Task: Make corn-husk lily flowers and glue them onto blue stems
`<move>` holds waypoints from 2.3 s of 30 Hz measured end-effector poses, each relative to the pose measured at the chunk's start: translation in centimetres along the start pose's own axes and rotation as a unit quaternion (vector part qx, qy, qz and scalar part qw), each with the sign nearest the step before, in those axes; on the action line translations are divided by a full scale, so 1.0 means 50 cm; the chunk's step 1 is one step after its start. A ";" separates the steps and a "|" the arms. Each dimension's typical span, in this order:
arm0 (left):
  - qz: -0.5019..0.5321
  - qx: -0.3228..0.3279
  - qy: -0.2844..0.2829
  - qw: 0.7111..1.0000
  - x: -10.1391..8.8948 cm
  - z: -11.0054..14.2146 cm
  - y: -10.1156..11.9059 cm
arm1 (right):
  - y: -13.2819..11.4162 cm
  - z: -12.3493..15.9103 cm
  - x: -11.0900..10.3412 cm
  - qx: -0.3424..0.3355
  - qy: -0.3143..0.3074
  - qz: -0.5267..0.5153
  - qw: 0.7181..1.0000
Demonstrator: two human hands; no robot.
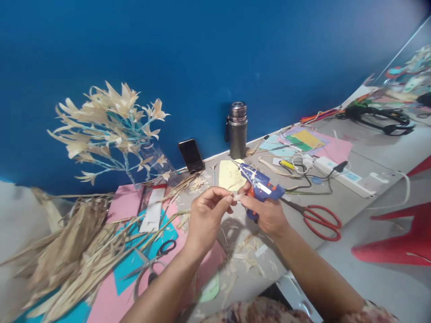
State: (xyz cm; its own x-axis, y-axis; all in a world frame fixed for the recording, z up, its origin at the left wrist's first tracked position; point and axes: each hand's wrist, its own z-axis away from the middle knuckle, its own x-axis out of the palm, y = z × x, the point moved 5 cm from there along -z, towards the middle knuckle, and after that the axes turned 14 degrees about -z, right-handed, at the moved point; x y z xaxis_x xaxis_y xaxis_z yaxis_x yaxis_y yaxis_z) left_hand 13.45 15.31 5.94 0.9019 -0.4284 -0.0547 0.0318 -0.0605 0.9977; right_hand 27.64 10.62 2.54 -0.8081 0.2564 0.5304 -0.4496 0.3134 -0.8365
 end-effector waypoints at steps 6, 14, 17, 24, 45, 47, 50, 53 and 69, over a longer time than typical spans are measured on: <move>0.037 -0.015 0.057 0.998 -0.022 -0.013 -0.023 | -0.017 0.025 -0.031 -0.049 0.033 0.183 0.981; 0.064 -0.009 0.088 0.994 -0.046 -0.025 -0.030 | -0.065 0.071 -0.007 -0.258 -0.145 0.363 0.883; 0.072 -0.004 0.082 0.994 -0.041 -0.025 -0.026 | -0.062 0.068 0.001 -0.277 -0.161 0.363 0.875; 0.112 -0.004 0.083 0.990 -0.043 -0.022 -0.018 | -0.048 0.058 -0.007 -0.263 -0.152 0.384 0.872; 0.113 -0.014 0.088 0.989 -0.047 -0.024 -0.024 | -0.059 0.071 0.014 -0.364 -0.165 0.384 0.832; 0.119 -0.016 0.089 0.989 -0.047 -0.023 -0.025 | -0.054 0.066 0.014 -0.352 -0.158 0.401 0.831; 0.130 -0.019 0.093 0.987 -0.047 -0.024 -0.024 | -0.057 0.066 0.010 -0.360 -0.142 0.408 0.827; 0.135 -0.025 0.094 0.986 -0.046 -0.025 -0.022 | -0.055 0.071 0.006 -0.375 -0.150 0.391 0.827; 0.127 -0.031 0.098 0.986 -0.050 -0.026 -0.028 | -0.036 0.071 -0.004 -0.350 -0.169 0.411 0.824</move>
State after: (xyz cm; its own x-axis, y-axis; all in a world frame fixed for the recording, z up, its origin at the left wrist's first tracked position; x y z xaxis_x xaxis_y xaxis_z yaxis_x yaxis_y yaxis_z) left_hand 11.74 17.64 4.71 0.9501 -0.2387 0.2009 -0.1856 0.0851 0.9789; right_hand 27.26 6.76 3.45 -0.8430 0.4130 -0.3446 0.5379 0.6423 -0.5459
